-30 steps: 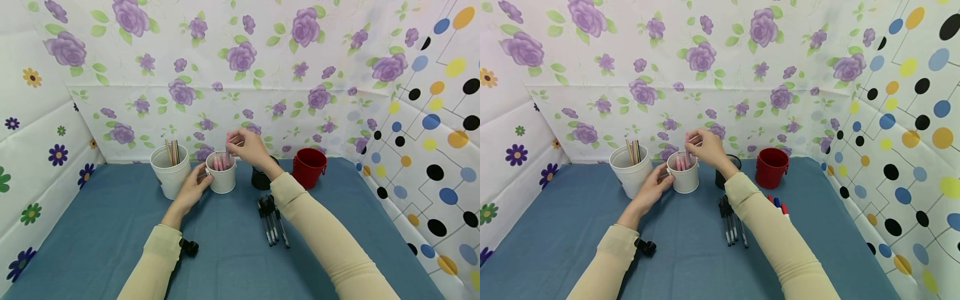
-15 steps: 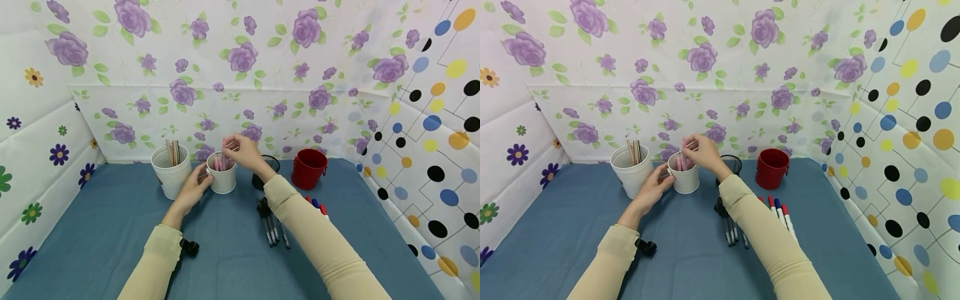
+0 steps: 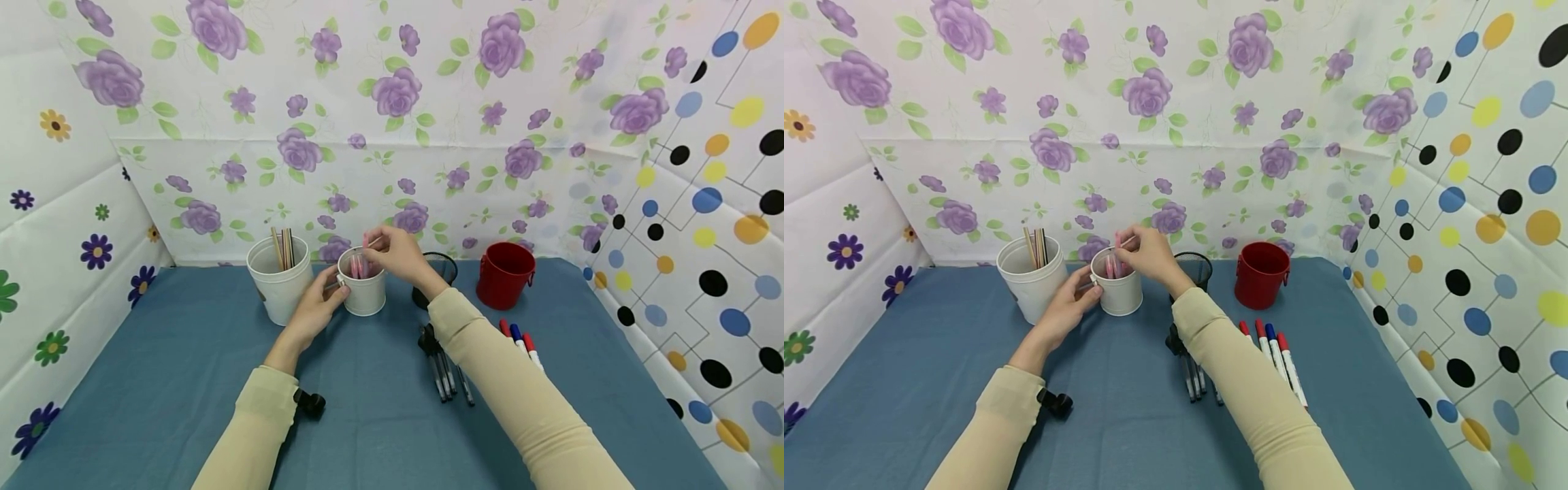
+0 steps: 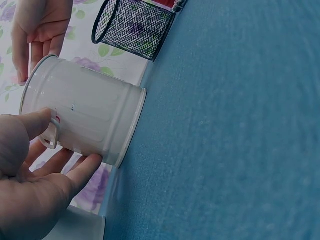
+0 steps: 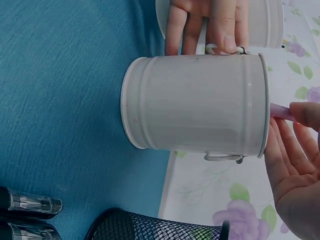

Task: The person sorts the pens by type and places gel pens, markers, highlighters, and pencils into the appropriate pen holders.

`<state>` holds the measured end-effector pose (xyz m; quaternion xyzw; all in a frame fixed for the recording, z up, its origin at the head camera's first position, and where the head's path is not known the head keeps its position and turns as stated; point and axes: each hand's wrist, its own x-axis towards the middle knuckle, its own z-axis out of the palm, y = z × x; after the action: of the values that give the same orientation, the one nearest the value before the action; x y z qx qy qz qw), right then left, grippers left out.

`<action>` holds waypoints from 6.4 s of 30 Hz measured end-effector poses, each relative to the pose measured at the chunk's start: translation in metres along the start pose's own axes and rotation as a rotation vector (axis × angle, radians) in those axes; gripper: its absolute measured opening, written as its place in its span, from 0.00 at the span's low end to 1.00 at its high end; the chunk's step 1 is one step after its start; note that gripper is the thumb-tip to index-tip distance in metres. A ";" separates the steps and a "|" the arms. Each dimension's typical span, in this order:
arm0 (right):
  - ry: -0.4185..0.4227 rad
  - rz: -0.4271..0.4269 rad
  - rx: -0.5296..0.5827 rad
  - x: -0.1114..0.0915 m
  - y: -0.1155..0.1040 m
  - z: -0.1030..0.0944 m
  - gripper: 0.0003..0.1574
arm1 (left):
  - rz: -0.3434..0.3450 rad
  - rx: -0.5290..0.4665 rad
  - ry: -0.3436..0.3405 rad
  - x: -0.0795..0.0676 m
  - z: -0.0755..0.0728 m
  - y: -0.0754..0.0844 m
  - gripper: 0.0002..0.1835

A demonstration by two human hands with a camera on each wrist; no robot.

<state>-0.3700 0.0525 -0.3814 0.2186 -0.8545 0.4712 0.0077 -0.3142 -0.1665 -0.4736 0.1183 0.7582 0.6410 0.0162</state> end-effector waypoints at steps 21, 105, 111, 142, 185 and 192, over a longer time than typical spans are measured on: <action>-0.013 -0.061 0.030 -0.011 0.004 -0.014 0.13 | 0.012 0.007 -0.001 -0.002 0.001 0.004 0.32; 0.107 0.103 -0.204 -0.210 0.067 -0.134 0.21 | 0.180 0.192 -0.153 -0.003 0.101 0.053 0.37; 0.102 0.115 -0.195 -0.215 0.068 -0.132 0.20 | 0.119 0.173 -0.159 0.008 0.109 0.044 0.39; 0.081 0.122 -0.200 -0.216 0.070 -0.124 0.20 | -0.031 0.002 -0.270 0.053 0.120 0.015 0.44; -0.161 0.035 -0.356 -0.200 0.052 -0.042 0.12 | -0.063 -0.024 -0.312 0.061 0.116 0.003 0.41; -0.150 0.096 -0.450 -0.191 0.043 -0.022 0.09 | -0.073 -0.019 -0.311 0.062 0.116 0.001 0.40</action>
<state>-0.2179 0.1594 -0.4455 0.2048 -0.9455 0.2513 -0.0295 -0.3539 -0.0414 -0.4853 0.1880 0.7444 0.6210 0.1578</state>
